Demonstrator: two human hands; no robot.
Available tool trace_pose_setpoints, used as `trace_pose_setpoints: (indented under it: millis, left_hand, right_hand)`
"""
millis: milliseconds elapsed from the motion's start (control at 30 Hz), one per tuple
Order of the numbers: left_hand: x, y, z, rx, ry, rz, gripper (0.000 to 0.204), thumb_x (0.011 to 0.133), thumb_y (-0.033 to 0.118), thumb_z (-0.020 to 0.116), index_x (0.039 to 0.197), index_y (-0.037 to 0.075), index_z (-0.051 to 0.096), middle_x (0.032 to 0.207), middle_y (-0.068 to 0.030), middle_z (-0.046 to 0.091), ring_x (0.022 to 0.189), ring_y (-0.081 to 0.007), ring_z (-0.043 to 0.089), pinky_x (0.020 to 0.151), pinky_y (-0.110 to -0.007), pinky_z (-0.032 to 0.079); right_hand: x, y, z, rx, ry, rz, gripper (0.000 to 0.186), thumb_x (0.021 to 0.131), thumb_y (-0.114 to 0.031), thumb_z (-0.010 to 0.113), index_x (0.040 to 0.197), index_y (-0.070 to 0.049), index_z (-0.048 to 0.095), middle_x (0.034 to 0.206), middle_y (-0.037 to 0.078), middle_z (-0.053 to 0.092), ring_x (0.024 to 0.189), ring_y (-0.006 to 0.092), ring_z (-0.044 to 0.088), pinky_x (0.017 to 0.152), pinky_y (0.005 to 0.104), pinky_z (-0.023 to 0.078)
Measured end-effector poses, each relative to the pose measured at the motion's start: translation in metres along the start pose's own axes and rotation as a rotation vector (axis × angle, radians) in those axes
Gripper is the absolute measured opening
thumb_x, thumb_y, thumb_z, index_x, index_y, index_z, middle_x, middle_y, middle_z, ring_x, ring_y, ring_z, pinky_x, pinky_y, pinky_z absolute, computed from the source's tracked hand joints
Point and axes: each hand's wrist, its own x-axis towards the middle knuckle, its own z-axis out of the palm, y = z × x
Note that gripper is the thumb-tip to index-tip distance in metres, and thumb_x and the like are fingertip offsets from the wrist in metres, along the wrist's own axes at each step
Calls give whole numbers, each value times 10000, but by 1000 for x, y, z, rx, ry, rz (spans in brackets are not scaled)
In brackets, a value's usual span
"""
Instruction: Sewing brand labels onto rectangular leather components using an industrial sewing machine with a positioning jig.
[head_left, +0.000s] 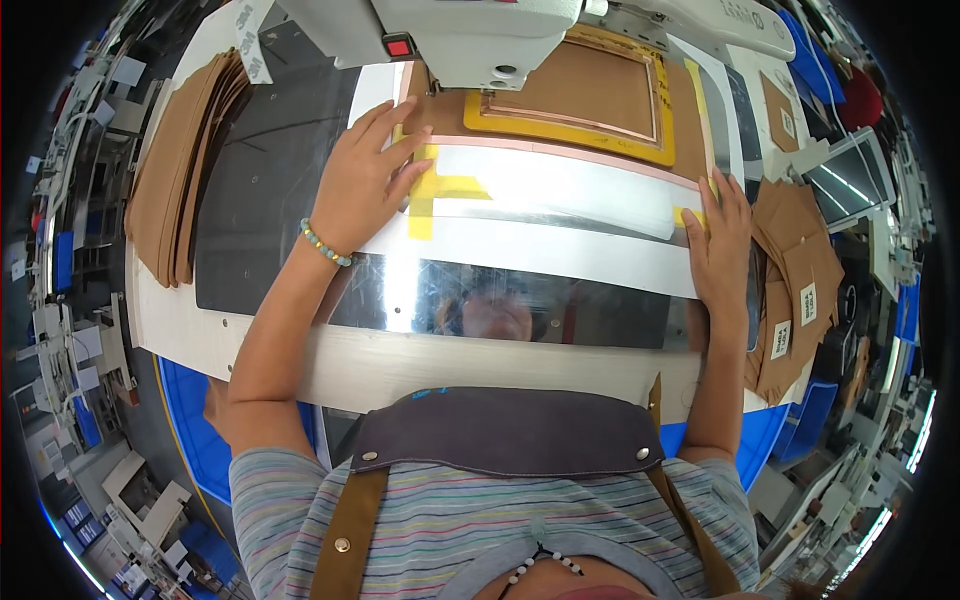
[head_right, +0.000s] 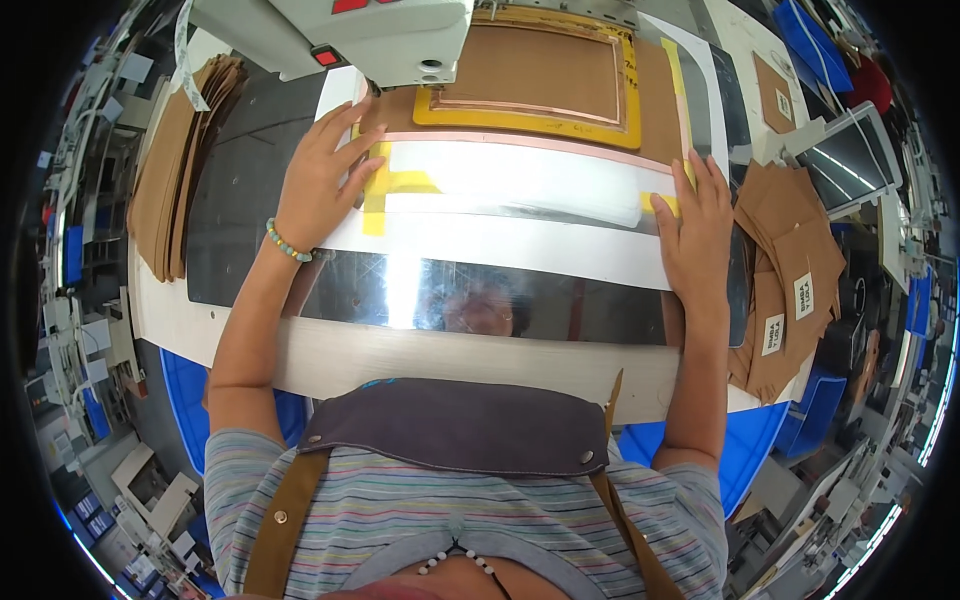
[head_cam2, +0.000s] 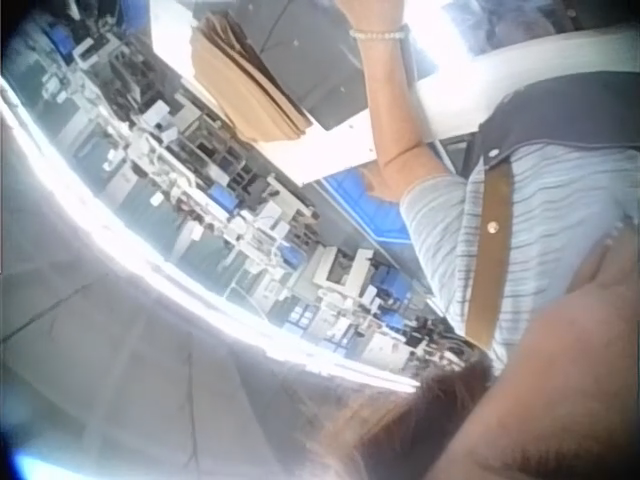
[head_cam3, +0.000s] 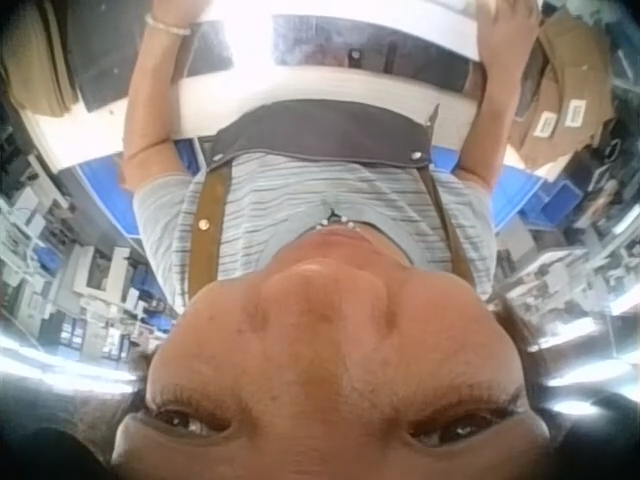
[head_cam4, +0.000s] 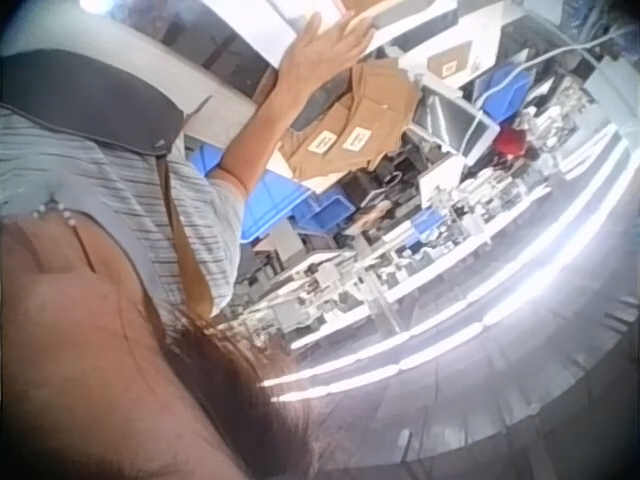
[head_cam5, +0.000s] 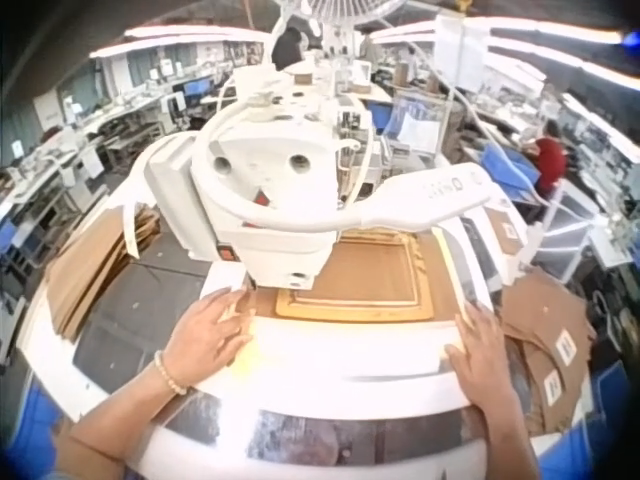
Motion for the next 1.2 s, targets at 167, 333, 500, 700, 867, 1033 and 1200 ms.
trace_pose_setpoints:
  millis: [167, 333, 500, 700, 867, 1033, 1200]
  left_hand:
    - [1, -1, -2, 25, -14, -13, 345, 951, 175, 738, 1281, 76, 753, 1485, -131, 623, 1377, -367, 562, 1144, -450, 460]
    - [2, -6, 3, 30, -18, 22, 322, 958, 149, 729, 1270, 70, 753, 1459, -150, 633, 1344, -384, 580, 1128, -465, 467]
    - [2, 0, 1, 71, -64, 87, 330, 998, 113, 677, 1318, 51, 731, 1500, -141, 613, 1375, -378, 563, 1155, -475, 447]
    - [1, -1, 4, 66, -89, 16, 371, 1030, 107, 639, 1394, 85, 704, 1536, -98, 597, 1402, -349, 551, 1169, -457, 441]
    - [2, -2, 0, 30, -87, -1, 356, 1036, 121, 640, 1383, 87, 711, 1537, -97, 598, 1402, -339, 555, 1170, -447, 444]
    - [0, -11, -8, -244, -79, -102, 346, 1022, 127, 661, 1357, 67, 721, 1514, -150, 613, 1397, -314, 575, 1175, -413, 427]
    - [22, -14, -20, -419, -68, -171, 312, 1027, 168, 668, 1301, 35, 734, 1447, -184, 657, 1337, -314, 626, 1136, -390, 443]
  right_hand:
    - [0, -3, -5, 11, 3, 25, 493, 1072, -309, 591, 1454, 2, 604, 1577, 189, 501, 1511, 387, 375, 1227, 498, 307]
    - [-3, 10, 13, 11, 106, -28, 501, 1020, -329, 662, 1404, -9, 634, 1523, 196, 539, 1460, 414, 432, 1183, 522, 360]
    - [-5, 5, 3, 58, 134, -11, 453, 1007, -317, 683, 1326, 5, 689, 1533, 169, 558, 1445, 365, 474, 1186, 483, 381]
    - [-19, 56, -76, 67, 270, 344, 312, 994, -291, 691, 1223, -94, 768, 1275, 116, 737, 1221, 326, 650, 1038, 422, 511]
    - [-73, 122, -116, -362, 261, 517, 233, 937, -248, 717, 1076, -70, 772, 1122, 149, 756, 1050, 370, 686, 918, 466, 535]
    - [-98, 154, -108, -42, 84, 710, 178, 901, -192, 765, 960, -31, 717, 959, 128, 732, 855, 286, 673, 788, 364, 515]
    - [-25, 104, -123, 491, 321, 550, 96, 984, -127, 746, 1013, -37, 732, 904, -43, 681, 835, 30, 593, 737, 241, 478]
